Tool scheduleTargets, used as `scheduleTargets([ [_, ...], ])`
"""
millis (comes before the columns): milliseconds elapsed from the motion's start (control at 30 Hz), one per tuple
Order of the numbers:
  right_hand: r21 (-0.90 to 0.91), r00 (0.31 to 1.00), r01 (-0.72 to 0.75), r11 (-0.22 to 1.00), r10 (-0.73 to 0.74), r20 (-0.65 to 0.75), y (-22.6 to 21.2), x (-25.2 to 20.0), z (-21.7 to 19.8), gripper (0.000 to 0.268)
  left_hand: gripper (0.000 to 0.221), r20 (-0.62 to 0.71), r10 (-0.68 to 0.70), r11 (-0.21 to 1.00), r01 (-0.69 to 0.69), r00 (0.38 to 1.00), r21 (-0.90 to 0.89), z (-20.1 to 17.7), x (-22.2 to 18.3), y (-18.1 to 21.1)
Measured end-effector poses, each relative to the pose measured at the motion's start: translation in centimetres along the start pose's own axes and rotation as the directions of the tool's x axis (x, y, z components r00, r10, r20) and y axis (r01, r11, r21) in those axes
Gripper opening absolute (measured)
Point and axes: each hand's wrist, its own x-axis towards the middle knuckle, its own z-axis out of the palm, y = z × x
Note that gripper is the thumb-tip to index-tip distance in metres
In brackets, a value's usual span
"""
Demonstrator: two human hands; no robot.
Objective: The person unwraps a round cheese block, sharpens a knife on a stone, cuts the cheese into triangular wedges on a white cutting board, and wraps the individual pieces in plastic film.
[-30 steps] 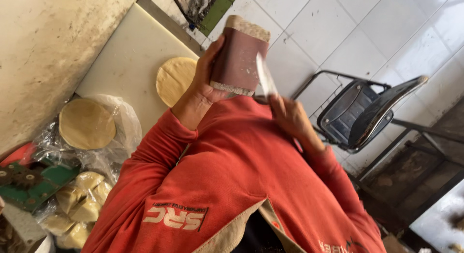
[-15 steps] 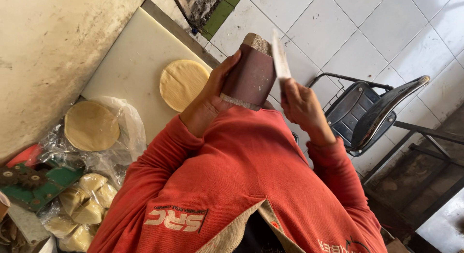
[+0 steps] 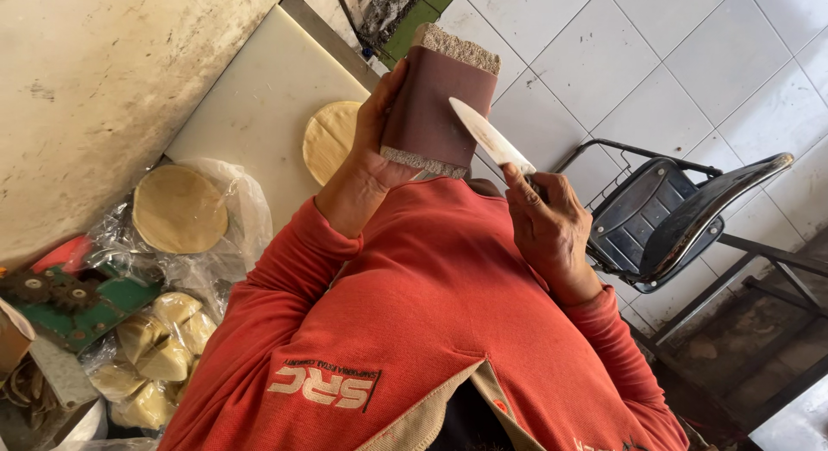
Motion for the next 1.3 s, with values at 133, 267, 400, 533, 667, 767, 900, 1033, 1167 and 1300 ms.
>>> scheduleTargets([
  [133, 0.033, 0.999, 0.029, 0.999, -0.031, 0.038, 0.4, -0.8, 0.3, 0.055, 0.066, -0.007, -0.008, 0.998, 0.008, 1.0, 0.054, 0.5, -0.9, 0.5],
  [267, 0.035, 0.997, 0.054, 0.998, -0.056, 0.058, 1.1, -1.3, 0.4, 0.06, 0.061, 0.004, 0.022, 0.995, -0.022, 1.0, 0.097, 0.5, -1.5, 0.8],
  [400, 0.018, 0.994, 0.089, 0.996, -0.09, 0.065, 1.5, -1.9, 0.7, 0.064, 0.06, 0.0, 0.022, 0.988, -0.022, 1.0, 0.155, 0.2, -1.9, 0.8],
  [533, 0.023, 0.992, 0.107, 0.994, -0.108, 0.063, 2.0, -2.4, 1.2, 0.067, 0.06, -0.003, 0.021, 0.982, -0.02, 1.0, 0.186, -0.1, -1.9, 0.7],
  [667, 0.069, 0.991, 0.104, 0.992, -0.109, 0.078, 2.1, -2.6, 1.4, 0.068, 0.061, -0.059, 0.021, 0.986, -0.011, 0.998, 0.168, -0.4, -1.9, 0.7],
  [767, 0.116, 0.993, 0.059, 0.991, -0.07, 0.093, 1.6, -2.1, 1.4, 0.068, 0.064, 0.01, 0.008, 0.978, -0.01, 1.0, 0.206, -0.5, -1.4, 0.3],
  [900, 0.239, 0.988, 0.106, 0.965, -0.13, 0.085, 0.4, -0.8, 1.6, 0.063, 0.063, -0.014, -0.101, 0.982, 0.102, 0.995, 0.16, -0.6, -0.4, -1.6],
  [1033, 0.195, 0.99, 0.027, 0.981, -0.053, 0.128, 0.5, 0.1, 0.5, 0.057, 0.067, -0.055, -0.149, 0.987, 0.152, 0.987, 0.053, -0.4, -0.1, -1.3],
  [1167, 0.282, 0.997, 0.008, 0.959, -0.03, 0.076, 0.7, 0.4, 0.7, 0.054, 0.066, -0.111, -0.08, 0.994, 0.088, 0.991, 0.071, -0.2, -0.3, -1.0],
  [1300, 0.267, 0.991, 0.026, 0.963, -0.06, 0.119, 1.0, 0.7, 0.8, 0.052, 0.067, -0.101, -0.106, 0.99, 0.115, 0.989, 0.087, 1.0, -0.1, -0.4],
])
